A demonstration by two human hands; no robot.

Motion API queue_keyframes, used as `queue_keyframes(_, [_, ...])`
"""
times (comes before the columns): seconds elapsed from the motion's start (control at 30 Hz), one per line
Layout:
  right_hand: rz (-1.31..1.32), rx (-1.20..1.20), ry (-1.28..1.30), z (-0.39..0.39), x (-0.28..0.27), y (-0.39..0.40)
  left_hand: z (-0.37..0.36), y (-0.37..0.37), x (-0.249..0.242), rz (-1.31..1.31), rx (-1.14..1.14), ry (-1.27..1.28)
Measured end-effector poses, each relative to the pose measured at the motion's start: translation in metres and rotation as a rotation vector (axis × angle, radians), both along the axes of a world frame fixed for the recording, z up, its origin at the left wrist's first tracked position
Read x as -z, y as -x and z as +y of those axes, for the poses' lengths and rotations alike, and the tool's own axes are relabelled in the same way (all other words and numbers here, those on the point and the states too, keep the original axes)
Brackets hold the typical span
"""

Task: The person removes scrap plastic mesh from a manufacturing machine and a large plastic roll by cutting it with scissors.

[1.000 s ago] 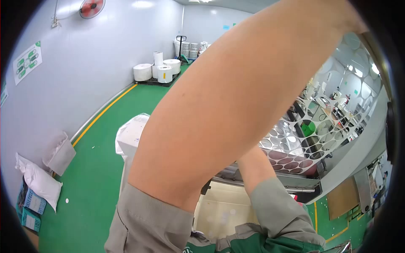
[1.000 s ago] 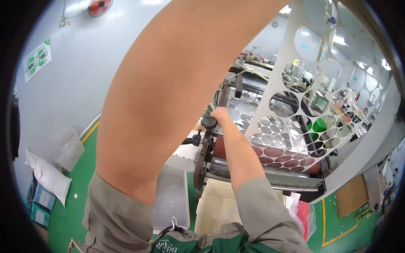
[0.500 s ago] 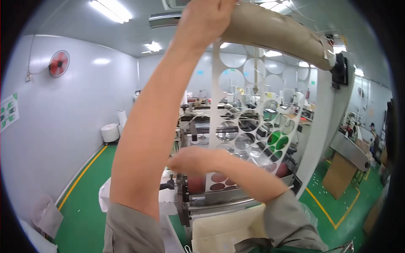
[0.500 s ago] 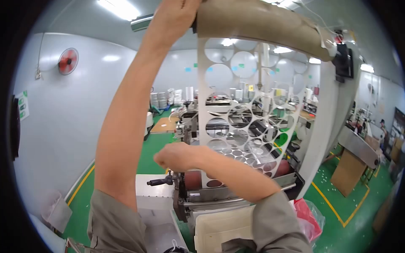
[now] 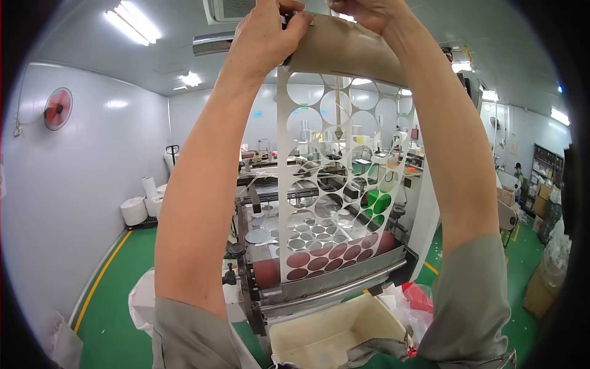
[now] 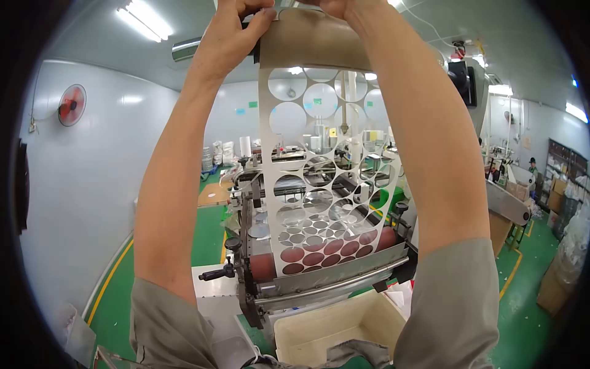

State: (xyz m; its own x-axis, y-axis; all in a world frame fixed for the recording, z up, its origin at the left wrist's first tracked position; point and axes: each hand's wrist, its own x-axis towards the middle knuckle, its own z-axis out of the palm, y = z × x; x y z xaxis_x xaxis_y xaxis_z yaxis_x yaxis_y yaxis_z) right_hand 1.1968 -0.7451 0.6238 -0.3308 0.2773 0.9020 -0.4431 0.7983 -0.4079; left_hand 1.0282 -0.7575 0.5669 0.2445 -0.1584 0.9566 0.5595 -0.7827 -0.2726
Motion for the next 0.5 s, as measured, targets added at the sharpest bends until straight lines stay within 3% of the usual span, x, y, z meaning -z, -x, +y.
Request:
queue_keyframes(0.1, [-0.134, 0.103, 0.081, 0.030, -0.026, 0.007, -0.005, 0.000, 0.000, -0.045, -0.039, 0.024])
queue_keyframes(0.2, [-0.437, 0.160, 0.273, 0.037, -0.039, 0.010, -0.007, -0.001, 0.002, -0.017, -0.004, 0.009])
queue_keyframes(0.3, [-0.399, 0.230, 0.303, 0.025, -0.036, 0.010, -0.008, -0.003, 0.000, -0.056, -0.192, -0.096])
queue_keyframes(0.43, [-0.414, 0.178, 0.342, 0.033, -0.041, 0.012, -0.010, -0.006, 0.004, -0.046, -0.176, -0.188])
queue_keyframes(0.5, [-0.427, 0.242, 0.331, 0.030, -0.045, 0.016, -0.005, -0.002, 0.000, 0.006, -0.306, -0.351])
